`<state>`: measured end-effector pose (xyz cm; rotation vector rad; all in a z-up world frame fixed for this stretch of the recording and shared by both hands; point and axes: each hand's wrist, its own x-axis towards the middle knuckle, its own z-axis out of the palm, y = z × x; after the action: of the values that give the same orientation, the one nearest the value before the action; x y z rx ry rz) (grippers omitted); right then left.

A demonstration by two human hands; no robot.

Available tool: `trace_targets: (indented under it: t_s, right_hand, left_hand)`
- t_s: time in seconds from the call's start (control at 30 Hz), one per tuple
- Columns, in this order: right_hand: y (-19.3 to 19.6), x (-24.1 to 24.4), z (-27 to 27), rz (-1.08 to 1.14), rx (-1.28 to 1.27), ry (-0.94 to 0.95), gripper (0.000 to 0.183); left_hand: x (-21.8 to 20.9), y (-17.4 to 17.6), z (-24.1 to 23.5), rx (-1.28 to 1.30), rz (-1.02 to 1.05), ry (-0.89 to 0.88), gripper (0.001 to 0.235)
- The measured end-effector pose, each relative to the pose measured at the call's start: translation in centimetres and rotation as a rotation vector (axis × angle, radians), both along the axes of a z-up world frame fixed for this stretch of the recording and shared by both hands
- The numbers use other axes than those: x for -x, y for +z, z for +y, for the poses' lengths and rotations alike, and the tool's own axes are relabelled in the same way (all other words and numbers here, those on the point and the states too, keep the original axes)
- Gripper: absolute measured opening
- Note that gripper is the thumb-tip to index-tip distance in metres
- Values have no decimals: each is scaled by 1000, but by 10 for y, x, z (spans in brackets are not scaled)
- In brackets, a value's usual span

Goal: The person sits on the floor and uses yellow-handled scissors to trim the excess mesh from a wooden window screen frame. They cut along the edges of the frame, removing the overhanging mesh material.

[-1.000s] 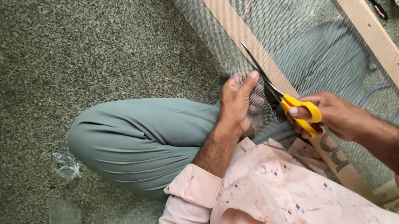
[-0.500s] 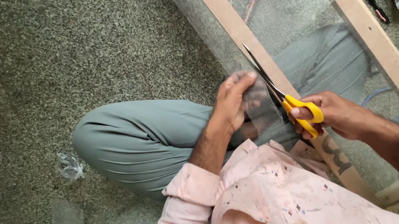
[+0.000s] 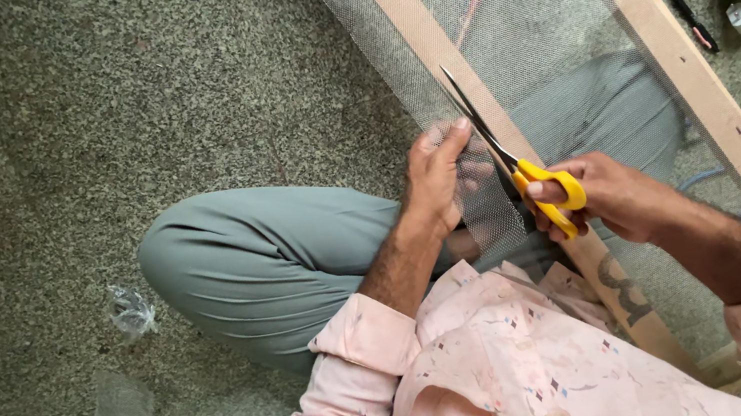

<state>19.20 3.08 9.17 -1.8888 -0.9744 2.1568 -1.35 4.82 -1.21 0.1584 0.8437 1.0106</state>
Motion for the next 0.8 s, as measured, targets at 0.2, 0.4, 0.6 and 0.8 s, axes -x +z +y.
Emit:
trace_targets:
  t_s: [0.2,0.4,0.6,0.8]
  right_hand:
    - [3,5,5,5,-8,-7,48]
    - [0,5,3,53,-29,-14,48]
    - [-7,3,5,33,-32,3,41]
    - [11,-46,-29,178,35,172,47]
  left_hand:
    - [2,9,0,9,50,-30,21]
    - [3,9,1,-1,-5,-18,23]
    - [5,10,5,0,49,-48,24]
    - [4,-6,-1,42,56,-57,21]
